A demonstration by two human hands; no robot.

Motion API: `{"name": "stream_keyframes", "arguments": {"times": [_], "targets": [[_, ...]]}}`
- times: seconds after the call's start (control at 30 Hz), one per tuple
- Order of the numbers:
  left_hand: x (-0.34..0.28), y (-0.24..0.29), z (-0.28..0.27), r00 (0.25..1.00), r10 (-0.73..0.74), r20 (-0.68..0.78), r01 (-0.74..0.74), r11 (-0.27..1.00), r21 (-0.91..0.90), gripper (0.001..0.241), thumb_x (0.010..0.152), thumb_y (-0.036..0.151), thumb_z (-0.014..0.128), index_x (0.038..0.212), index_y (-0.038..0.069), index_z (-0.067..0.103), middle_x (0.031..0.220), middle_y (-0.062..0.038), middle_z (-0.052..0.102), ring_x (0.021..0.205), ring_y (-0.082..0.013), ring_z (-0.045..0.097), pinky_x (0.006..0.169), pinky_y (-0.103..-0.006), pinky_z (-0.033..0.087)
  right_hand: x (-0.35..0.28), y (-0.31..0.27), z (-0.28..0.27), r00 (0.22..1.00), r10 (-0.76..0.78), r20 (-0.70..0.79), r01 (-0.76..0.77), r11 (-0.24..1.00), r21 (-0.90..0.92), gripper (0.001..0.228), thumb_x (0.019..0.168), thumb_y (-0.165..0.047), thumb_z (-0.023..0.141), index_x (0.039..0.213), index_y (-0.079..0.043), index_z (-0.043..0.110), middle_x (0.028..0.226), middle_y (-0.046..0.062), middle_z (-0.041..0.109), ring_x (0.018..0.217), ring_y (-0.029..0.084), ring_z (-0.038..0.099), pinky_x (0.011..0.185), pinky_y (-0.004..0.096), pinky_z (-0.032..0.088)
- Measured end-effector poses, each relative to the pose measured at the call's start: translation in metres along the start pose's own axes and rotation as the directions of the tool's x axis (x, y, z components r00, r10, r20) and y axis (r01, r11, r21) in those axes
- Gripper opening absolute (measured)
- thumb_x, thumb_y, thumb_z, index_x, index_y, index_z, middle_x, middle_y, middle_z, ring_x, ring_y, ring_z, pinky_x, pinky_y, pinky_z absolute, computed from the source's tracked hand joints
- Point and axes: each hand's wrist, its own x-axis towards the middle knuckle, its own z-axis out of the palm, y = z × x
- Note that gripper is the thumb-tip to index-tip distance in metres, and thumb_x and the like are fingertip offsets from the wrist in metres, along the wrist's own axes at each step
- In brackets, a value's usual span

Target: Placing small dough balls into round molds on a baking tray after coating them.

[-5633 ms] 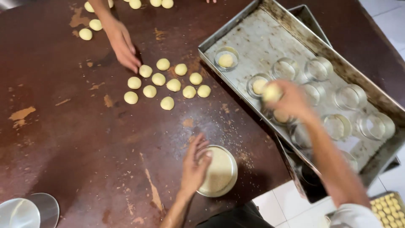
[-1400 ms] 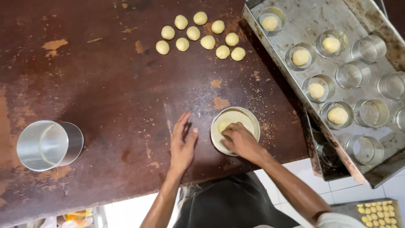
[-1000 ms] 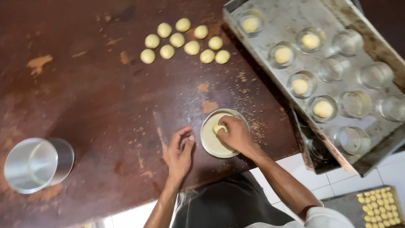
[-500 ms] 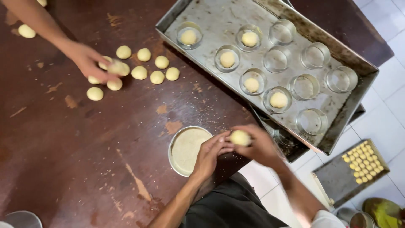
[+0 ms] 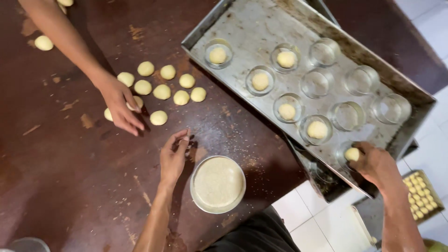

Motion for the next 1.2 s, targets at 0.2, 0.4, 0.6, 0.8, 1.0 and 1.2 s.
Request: {"name": "stream_keyframes", "arguments": {"times": [0.2,0.4,0.6,0.8,1.0,1.2], "targets": [[0.045,-0.042,-0.02,0.93,0.291,-0.223,-0.189,0.901,0.389,0.017,0.093,0.016,0.068,0.096,0.0,0.074,0.091,-0.015,0.071,0.074,-0.0281,0.068,0.069,-0.0376,0.055,-0.011,0.003,-0.001,0.995,-0.075,-0.065,0.077,0.997,0.031,0.057,0.089,-0.019,0.075,0.145,-0.014,0.062,0.124,0.012,0.077,0.098,0.035,0.077,0.096,0.047,0.059],[0.132,-0.099,-0.025,0.906,0.28,-0.317,-0.003,0.754,0.657,0.035,0.092,0.029,0.07,0.114,0.003,0.073,0.131,-0.026,0.058,0.12,-0.0431,0.049,0.095,-0.0533,0.045,-0.055,0.001,0.004,0.704,-0.302,-0.642,0.519,0.837,0.175,0.042,0.096,0.002,0.082,0.134,0.015,0.07,0.134,0.038,0.068,0.107,0.042,0.068,0.085,0.046,0.058],[0.023,0.008,-0.006,0.997,-0.072,0.012,0.073,0.997,-0.038,0.065,0.083,0.004,0.079,0.137,0.008,0.043,0.105,-0.019,0.067,0.067,-0.0246,0.074,0.043,-0.0287,0.059,-0.098,-0.079,0.045,0.828,-0.298,-0.474,0.558,0.513,0.652,0.039,0.084,0.003,0.074,0.122,-0.003,0.07,0.123,0.013,0.072,0.105,0.024,0.071,0.097,0.033,0.059],[-0.101,-0.011,0.046,0.965,0.139,0.22,-0.038,0.912,-0.409,0.049,0.071,0.009,0.091,0.116,0.006,0.074,0.099,-0.01,0.075,0.094,-0.0209,0.068,0.089,-0.0344,0.054,-0.142,-0.207,0.103,0.78,-0.607,-0.153,0.249,0.076,0.966,0.066,0.093,-0.003,0.061,0.155,-0.001,0.038,0.155,0.029,0.045,0.134,0.048,0.049,0.11,0.055,0.045],[-0.159,-0.01,-0.012,0.933,0.337,-0.122,-0.343,0.939,-0.031,0.057,0.078,0.0,0.08,0.133,-0.001,0.064,0.136,-0.029,0.062,0.131,-0.0513,0.053,0.109,-0.0598,0.043,-0.142,-0.245,0.129,0.79,-0.588,-0.173,0.448,0.36,0.818,0.045,0.079,-0.007,0.085,0.123,-0.008,0.076,0.12,0.018,0.075,0.112,0.035,0.071,0.092,0.037,0.061],[-0.183,-0.054,-0.057,0.953,-0.037,-0.302,-0.051,0.959,-0.28,0.044,0.092,0.008,0.071,0.134,0.0,0.065,0.123,-0.026,0.069,0.117,-0.0351,0.067,0.101,-0.0445,0.055,-0.116,-0.272,0.185,0.183,-0.983,-0.015,0.983,0.183,-0.029,0.014,0.086,-0.022,0.07,0.1,-0.02,0.075,0.102,0.001,0.068,0.104,0.026,0.063,0.089,0.035,0.051]]}}
